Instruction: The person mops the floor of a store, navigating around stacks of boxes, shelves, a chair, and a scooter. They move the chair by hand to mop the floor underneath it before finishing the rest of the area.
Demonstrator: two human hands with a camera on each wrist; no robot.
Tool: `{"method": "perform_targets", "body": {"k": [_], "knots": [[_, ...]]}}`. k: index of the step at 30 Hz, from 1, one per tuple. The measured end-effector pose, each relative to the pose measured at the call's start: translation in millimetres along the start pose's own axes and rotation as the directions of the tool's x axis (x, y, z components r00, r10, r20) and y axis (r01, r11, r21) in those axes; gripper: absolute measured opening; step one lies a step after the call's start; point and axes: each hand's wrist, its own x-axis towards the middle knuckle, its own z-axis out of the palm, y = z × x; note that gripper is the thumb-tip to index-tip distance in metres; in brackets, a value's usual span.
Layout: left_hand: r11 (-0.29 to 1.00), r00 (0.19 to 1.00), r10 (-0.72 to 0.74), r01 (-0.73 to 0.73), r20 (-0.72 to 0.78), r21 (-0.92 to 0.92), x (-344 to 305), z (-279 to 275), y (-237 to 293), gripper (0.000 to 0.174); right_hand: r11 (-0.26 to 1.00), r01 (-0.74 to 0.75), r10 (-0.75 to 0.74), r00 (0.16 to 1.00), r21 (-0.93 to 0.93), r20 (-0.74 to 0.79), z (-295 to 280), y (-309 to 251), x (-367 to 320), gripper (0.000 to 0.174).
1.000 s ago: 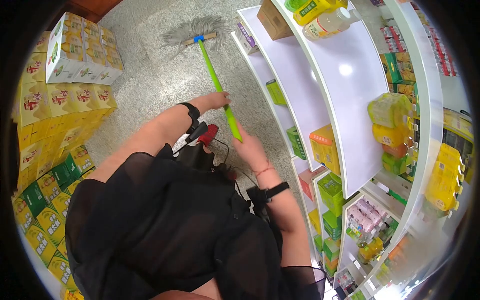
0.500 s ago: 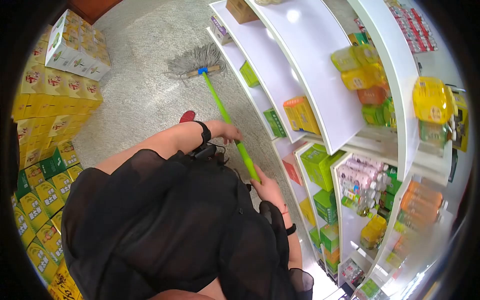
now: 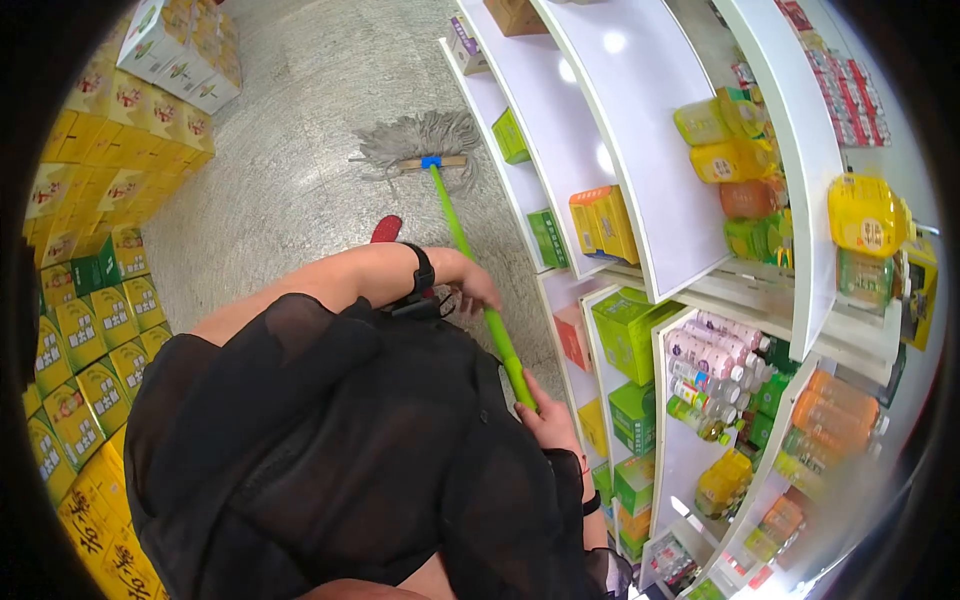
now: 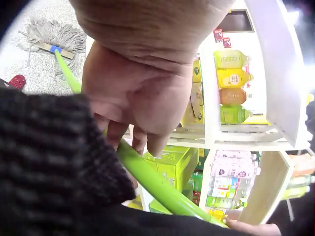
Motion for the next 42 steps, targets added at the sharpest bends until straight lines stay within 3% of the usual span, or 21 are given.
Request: {"method": "perform_targets", "body": {"k": [2, 3, 5, 6, 8, 10, 16, 18, 19, 21, 25, 27, 28, 30, 32, 34, 37, 38, 40, 41, 42], "knots": [[0.994, 0.979, 0.041, -0.061, -0.201, -0.092, -6.9, -5.4, -11.6, 0.048, 0.998, 0.050, -0.050, 0.999, -0.033, 0.003, -7.7, -13.5, 23.5, 0.058], [0.992, 0.977, 0.041, -0.065, -0.210, -0.105, -4.1, -13.5, -21.4, 0.048, 0.995, 0.063, -0.063, 0.998, -0.075, -0.007, -9.7, -24.8, 39.0, 0.058], [0.986, 0.894, 0.132, -0.162, -0.427, -0.034, 3.2, -37.1, -48.2, 0.044, 0.996, 0.029, -0.029, 1.000, -0.079, 0.002, -10.5, -48.5, 76.7, 0.057], [0.986, 0.893, 0.127, -0.161, -0.432, -0.043, -7.0, -47.8, -56.9, 0.044, 0.996, 0.033, -0.032, 0.999, -0.082, 0.010, -10.5, -63.2, 97.3, 0.057], [0.978, 0.741, 0.032, -0.162, -0.671, -0.132, -32.8, -71.3, -76.5, 0.040, 0.986, 0.169, -0.169, 0.986, -0.009, 0.016, -9.5, -96.2, 140.1, 0.057], [0.993, 0.551, 0.085, -0.117, -0.830, 0.024, -50.9, -100.3, -106.3, 0.041, 0.985, 0.170, -0.169, 0.985, -0.025, 0.037, -2.4, -124.0, 189.5, 0.057], [0.998, 0.427, -0.047, -0.013, -0.903, -0.058, -100.5, -188.6, -172.2, 0.049, 0.955, 0.281, -0.274, 0.958, -0.097, 0.079, 14.5, -201.7, 312.8, 0.058], [0.993, 0.193, -0.114, -0.002, -0.975, -0.116, -108.1, -203.7, -185.4, 0.057, 0.927, 0.356, -0.351, 0.934, -0.116, 0.061, 12.5, -218.8, 342.5, 0.059], [0.993, 0.190, -0.120, 0.006, -0.974, -0.122, -120.6, -204.5, -181.1, 0.057, 0.951, 0.294, -0.286, 0.955, -0.096, 0.081, 8.1, -229.5, 353.2, 0.058], [0.891, 0.242, -0.273, -0.303, -0.931, -0.339, -144.6, -205.2, -163.5, 0.052, 0.975, 0.211, -0.201, 0.972, -0.070, 0.120, 1.8, -245.0, 364.6, 0.058], [0.737, 0.241, -0.397, -0.491, -0.885, -0.464, -151.3, -178.8, -136.6, 0.046, 0.935, 0.334, -0.313, 0.936, -0.122, 0.160, 8.2, -240.4, 374.1, 0.057], [0.641, 0.267, -0.399, -0.603, -0.877, -0.475, -135.9, -161.7, -136.1, 0.044, 0.962, 0.230, -0.192, 0.953, -0.147, 0.233, 15.6, -232.2, 364.1, 0.063], [0.649, 0.253, -0.400, -0.601, -0.881, -0.467, -131.3, -149.7, -134.5, 0.044, 0.959, 0.244, -0.208, 0.951, -0.142, 0.230, 20.5, -226.7, 358.7, 0.063], [0.560, 0.353, -0.361, -0.658, -0.863, -0.503, -120.7, -116.8, -130.4, 0.045, 0.938, 0.290, -0.235, 0.936, -0.192, 0.264, 33.4, -210.0, 338.5, 0.063], [0.565, 0.354, -0.362, -0.653, -0.863, -0.505, -113.2, -79.7, -125.2, 0.044, 0.908, 0.379, -0.333, 0.912, -0.181, 0.241, 42.3, -191.4, 312.6, 0.055], [0.571, 0.360, -0.361, -0.643, -0.860, -0.509, -103.4, -38.4, -121.8, 0.043, 0.970, 0.241, -0.196, 0.824, -0.015, 0.532, 26.7, -206.5, 260.1, 0.046], [0.350, 0.444, -0.405, -0.732, -0.799, -0.584, -100.5, 28.6, -101.2, 0.062, 0.990, 0.131, -0.128, 0.700, 0.050, 0.703, 8.6, -181.9, 240.3, 0.041], [0.355, 0.445, -0.412, -0.725, -0.795, -0.590, -97.0, 51.4, -97.7, 0.062, 0.992, 0.101, -0.124, 0.655, 0.076, 0.745, 1.7, -172.7, 236.5, 0.043], [0.322, 0.352, -0.405, -0.809, -0.844, -0.492, -92.8, 92.5, -93.8, 0.066, 0.986, 0.165, -0.127, 0.693, 0.016, 0.710, -7.7, -153.8, 235.6, 0.046], [0.280, 0.279, -0.482, -0.850, -0.831, -0.447, -89.6, 115.3, -88.1, 0.044, 0.990, 0.144, -0.107, 0.706, 0.006, 0.700, -8.6, -148.3, 234.3, 0.045], [0.260, 0.325, -0.476, -0.836, -0.817, -0.483, -95.4, 136.8, -86.6, 0.047, 0.992, 0.127, -0.088, 0.719, -0.007, 0.689, -9.3, -145.3, 233.7, 0.044]]}}
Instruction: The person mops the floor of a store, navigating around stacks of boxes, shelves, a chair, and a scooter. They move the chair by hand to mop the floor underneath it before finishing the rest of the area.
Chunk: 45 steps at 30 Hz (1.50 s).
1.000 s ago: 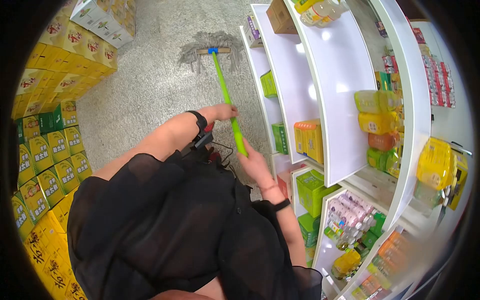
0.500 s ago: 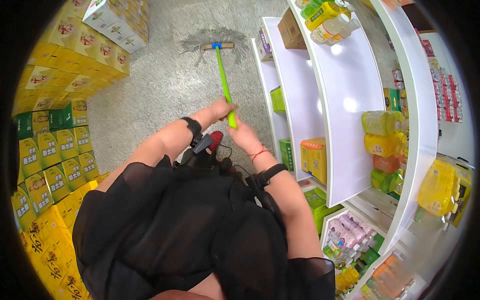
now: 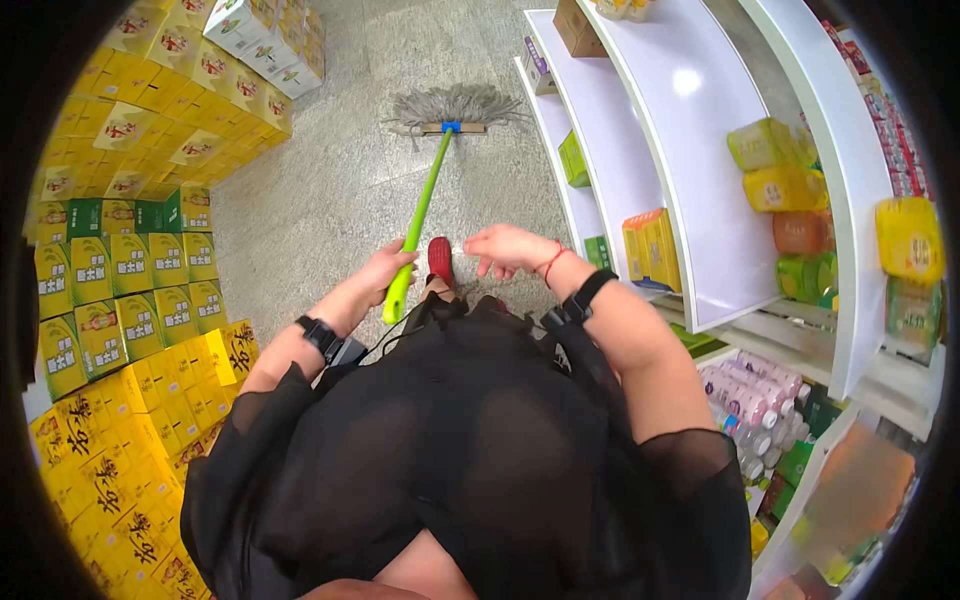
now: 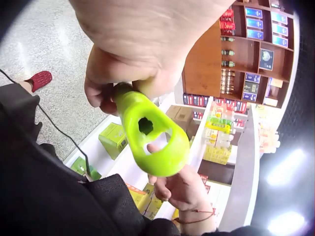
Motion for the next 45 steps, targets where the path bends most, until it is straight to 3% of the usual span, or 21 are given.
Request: {"method": "perform_targets", "body": {"k": [7, 10, 12, 15, 18, 20, 22, 23, 25, 26, 28, 29, 33, 36, 38, 42, 43, 45], "knots": [[0.952, 0.973, -0.219, 0.231, 0.076, -0.202, -114.3, -63.0, -68.3, 0.039, 0.999, -0.022, 0.023, 0.999, -0.035, 0.029, 50.7, 7.7, 51.9, 0.040], [0.920, 0.950, -0.301, 0.311, 0.078, -0.237, -157.0, -89.7, -100.9, 0.047, 0.993, -0.035, 0.043, 0.997, -0.113, 0.064, 85.1, 3.8, 81.2, 0.039], [0.932, 0.958, -0.281, 0.285, 0.049, -0.225, -179.4, -110.0, -140.1, 0.052, 0.978, -0.067, 0.087, 0.992, -0.198, 0.096, 101.4, 3.3, 103.4, 0.039], [0.916, 0.956, -0.290, 0.289, 0.041, -0.277, -230.2, -120.7, -159.1, 0.050, 0.941, -0.071, 0.134, 0.976, -0.330, 0.173, 131.2, 5.6, 119.3, 0.039], [0.917, 0.963, -0.269, 0.252, -0.010, -0.310, -275.0, -117.1, -157.3, 0.051, 0.932, -0.064, 0.136, 0.974, -0.356, 0.182, 148.9, 7.6, 123.1, 0.037], [0.927, 0.968, -0.249, 0.226, -0.040, -0.300, -292.0, -101.7, -127.8, 0.051, 0.920, -0.078, 0.162, 0.968, -0.385, 0.190, 152.0, 5.8, 129.4, 0.039], [0.917, 0.900, -0.396, 0.376, -0.183, -0.136, -292.4, -81.5, -93.8, 0.054, 0.903, -0.126, 0.223, 0.954, -0.410, 0.199, 149.3, 6.0, 141.0, 0.035], [0.916, 0.899, -0.398, 0.379, -0.185, -0.132, -285.0, -84.9, -97.0, 0.054, 0.901, -0.113, 0.214, 0.956, -0.419, 0.202, 146.1, 4.9, 144.1, 0.034], [0.958, 0.967, -0.228, 0.203, -0.112, -0.201, -265.6, -92.8, -110.7, 0.054, 0.911, -0.094, 0.193, 0.958, -0.402, 0.213, 138.0, 5.3, 151.8, 0.035], [0.957, 0.966, -0.232, 0.205, -0.116, -0.205, -255.0, -98.1, -107.4, 0.054, 0.918, -0.076, 0.173, 0.960, -0.389, 0.219, 132.1, 5.8, 156.2, 0.036], [0.957, 0.977, -0.196, 0.209, -0.081, 0.204, -222.7, -105.8, -80.5, 0.055, 0.929, -0.069, 0.167, 0.955, -0.363, 0.244, 117.4, 6.6, 165.2, 0.042], [0.956, 0.976, -0.200, 0.215, -0.089, 0.199, -205.9, -102.3, -65.7, 0.055, 0.940, -0.065, 0.159, 0.952, -0.335, 0.262, 110.3, 5.9, 170.4, 0.048], [0.974, 0.983, -0.181, 0.184, -0.034, 0.132, -121.6, -70.9, 4.8, 0.054, 0.945, -0.128, 0.196, 0.959, -0.302, 0.204, 67.7, -3.5, 191.4, 0.046], [0.982, 0.986, -0.164, 0.162, 0.015, 0.098, -48.0, -41.1, 50.1, 0.055, 0.994, -0.099, 0.090, 0.982, 0.047, 0.167, 19.3, -16.7, 199.4, 0.056], [0.987, 0.988, -0.153, 0.152, 0.015, 0.045, -0.2, -18.3, 77.1, 0.055, 0.991, -0.102, 0.085, 0.979, 0.082, 0.184, -18.0, -29.1, 210.0, 0.057], [0.993, 0.993, -0.111, 0.110, -0.030, -0.034, 75.1, 13.8, 113.3, 0.053, 0.949, -0.056, 0.065, 0.998, 0.310, -0.019, -78.7, -47.2, 234.5, 0.051], [0.995, 0.995, -0.095, 0.094, -0.041, -0.024, 86.0, 18.7, 124.4, 0.054, 0.919, 0.017, 0.035, 0.992, 0.394, -0.124, -90.1, -54.0, 232.3, 0.044], [0.995, 0.994, -0.087, 0.084, -0.063, -0.046, 94.4, 24.7, 137.8, 0.055, 0.942, 0.033, 0.029, 0.983, 0.334, -0.180, -106.6, -58.0, 245.2, 0.040]]}}
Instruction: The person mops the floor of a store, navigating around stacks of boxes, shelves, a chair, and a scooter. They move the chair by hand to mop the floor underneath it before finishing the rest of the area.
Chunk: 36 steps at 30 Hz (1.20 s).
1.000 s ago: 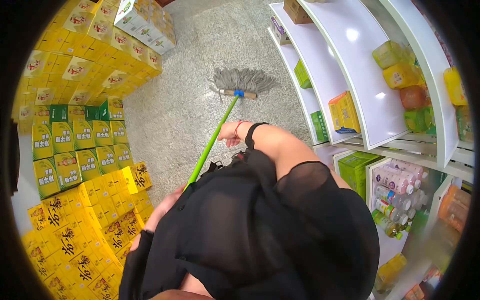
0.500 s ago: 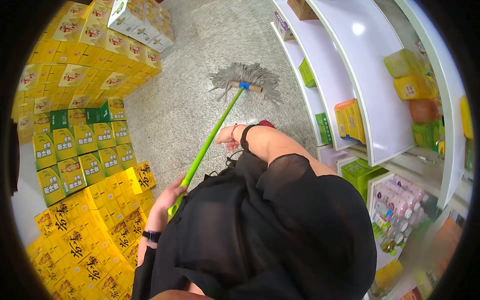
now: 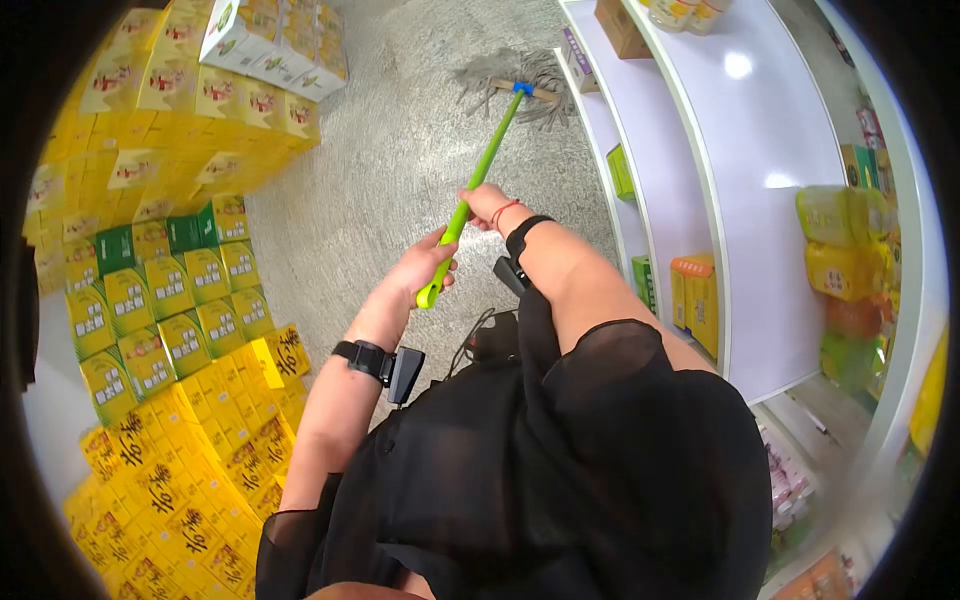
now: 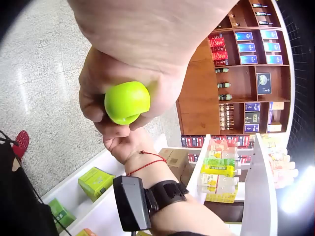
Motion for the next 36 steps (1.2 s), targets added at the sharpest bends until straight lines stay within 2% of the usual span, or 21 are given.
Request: {"method": "perform_targets", "body": {"k": [2, 7, 10, 11, 13, 14, 16, 17, 20, 21, 23, 24, 26, 30, 32, 34, 36], "knots": [[0.998, 1.000, 0.002, -0.002, -0.002, 0.058, -3.9, 0.4, 6.2, 0.056, 0.999, 0.023, -0.025, 0.998, -0.036, -0.055, -1.3, -2.7, 9.5, 0.032], [1.000, 1.000, -0.008, 0.008, -0.023, 0.010, -22.1, -24.9, -31.4, 0.059, 0.986, -0.054, 0.044, 0.997, -0.155, -0.069, 35.1, 11.1, 12.4, 0.029], [0.999, 0.999, -0.036, 0.035, -0.024, -0.019, -56.1, -44.6, -69.3, 0.059, 0.940, -0.067, 0.101, 0.991, -0.333, 0.084, 71.8, 31.4, -3.6, 0.028], [0.998, 0.998, -0.054, 0.053, -0.025, -0.046, -69.5, -51.4, -85.1, 0.060, 0.937, -0.063, 0.101, 0.991, -0.342, 0.092, 86.0, 42.2, -7.3, 0.028], [0.995, 0.997, -0.058, 0.054, -0.047, -0.088, -101.2, -61.9, -123.5, 0.059, 0.837, -0.016, 0.178, 0.954, -0.547, 0.243, 115.6, 64.1, -21.2, 0.030], [0.990, 0.996, -0.065, 0.057, -0.062, -0.126, -118.7, -64.8, -143.8, 0.059, 0.831, -0.009, 0.179, 0.951, -0.557, 0.251, 129.9, 73.8, -32.4, 0.030], [0.985, 0.993, -0.079, 0.065, -0.082, -0.163, -157.6, -67.7, -183.0, 0.059, 0.724, -0.002, 0.316, 0.890, -0.689, 0.329, 160.9, 87.7, -65.1, 0.036], [0.979, 0.991, -0.098, 0.080, -0.089, -0.186, -178.0, -68.8, -202.6, 0.059, 0.716, 0.010, 0.319, 0.885, -0.698, 0.340, 174.4, 100.8, -74.0, 0.036], [0.951, 0.979, -0.148, 0.102, -0.142, -0.292, -239.5, -66.1, -258.6, 0.058, 0.632, 0.067, 0.521, 0.701, -0.772, 0.487, 213.9, 135.2, -101.2, 0.043], [0.945, 0.976, -0.147, 0.091, -0.158, -0.315, -256.2, -65.4, -280.7, 0.058, 0.615, 0.082, 0.532, 0.691, -0.784, 0.490, 228.0, 146.0, -108.7, 0.043], [0.934, 0.971, -0.129, 0.051, -0.200, -0.354, -287.7, -61.4, -325.2, 0.058, 0.524, 0.080, 0.661, 0.590, -0.848, 0.464, 257.3, 169.0, -124.6, 0.042], [0.937, 0.964, -0.124, 0.035, -0.236, -0.349, -303.4, -56.1, -340.0, 0.057, 0.509, 0.100, 0.668, 0.579, -0.855, 0.466, 270.1, 175.1, -133.0, 0.042], [0.935, 0.949, -0.128, 0.019, -0.288, -0.353, -328.8, -50.9, -378.1, 0.056, 0.430, 0.177, 0.748, 0.478, -0.885, 0.460, 293.7, 184.5, -152.2, 0.045], [0.903, 0.932, -0.159, 0.003, -0.326, -0.430, -367.9, -40.3, -404.9, 0.055, 0.371, 0.217, 0.790, 0.437, -0.903, 0.430, 326.0, 213.9, -169.7, 0.047], [0.881, 0.931, -0.172, -0.001, -0.323, -0.472, -371.8, -36.8, -411.1, 0.055, 0.336, 0.288, 0.784, 0.442, -0.897, 0.436, 331.2, 215.6, -175.6, 0.048], [0.892, 0.909, -0.137, -0.059, -0.393, -0.448, -363.8, -32.8, -412.4, 0.055, 0.352, 0.268, 0.777, 0.450, -0.897, 0.440, 327.4, 214.6, -174.1, 0.048], [0.882, 0.914, -0.148, -0.051, -0.378, -0.468, -356.8, -35.6, -406.1, 0.055, 0.345, 0.227, 0.802, 0.433, -0.911, 0.412, 322.0, 210.6, -161.7, 0.046]]}}
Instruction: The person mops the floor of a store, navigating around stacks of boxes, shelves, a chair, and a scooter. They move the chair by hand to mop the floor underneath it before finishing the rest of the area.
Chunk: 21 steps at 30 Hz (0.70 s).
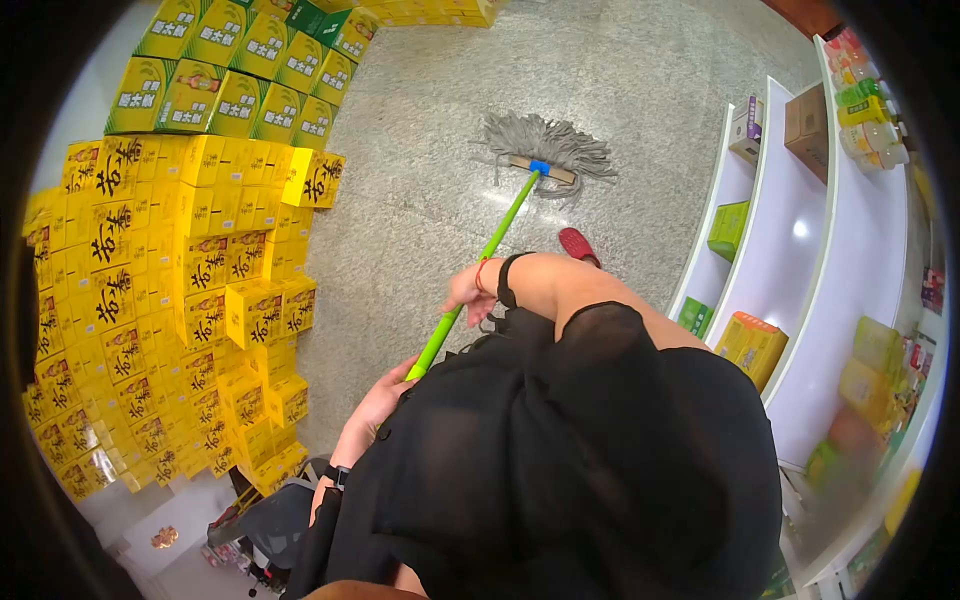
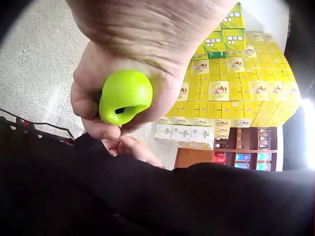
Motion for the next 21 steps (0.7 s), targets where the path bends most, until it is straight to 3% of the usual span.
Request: {"method": "perform_targets", "body": {"k": [5, 9, 12, 16, 18, 19, 21], "knots": [[0.995, 1.000, 0.010, -0.012, 0.023, 0.094, 38.5, 19.0, 58.4, 0.054, 0.980, 0.138, -0.118, 0.983, 0.143, -0.140, -41.6, 17.9, -12.5, 0.046], [0.996, 0.989, -0.053, 0.063, 0.141, -0.068, 107.4, 45.5, 136.9, 0.056, 0.943, 0.217, -0.117, 0.926, 0.252, -0.359, -119.2, 18.5, -31.3, 0.045], [0.999, 0.978, -0.001, 0.010, 0.210, -0.043, 175.4, 69.7, 203.3, 0.056, 0.931, 0.266, -0.084, 0.823, 0.251, -0.562, -197.5, 22.3, -44.0, 0.042], [0.996, 0.984, 0.078, -0.069, 0.159, -0.059, 254.4, 121.5, 282.3, 0.049, 0.925, 0.267, 0.051, 0.617, 0.270, -0.785, -301.0, 30.6, -67.0, 0.031], [0.995, 0.988, 0.088, -0.080, 0.123, -0.067, 280.7, 138.6, 314.6, 0.047, 0.978, 0.124, -0.207, 0.472, -0.168, -0.857, -356.2, 50.9, -56.5, 0.027], [0.994, 0.985, 0.095, -0.086, 0.146, -0.071, 291.4, 144.7, 331.4, 0.044, 0.978, 0.119, -0.205, 0.475, -0.169, -0.855, -368.0, 43.8, -69.1, 0.027], [0.992, 0.981, 0.106, -0.094, 0.164, -0.083, 308.3, 150.1, 354.4, 0.042, 0.974, 0.126, 0.108, 0.477, 0.189, -0.872, -391.6, 28.8, -93.0, 0.023]]}}
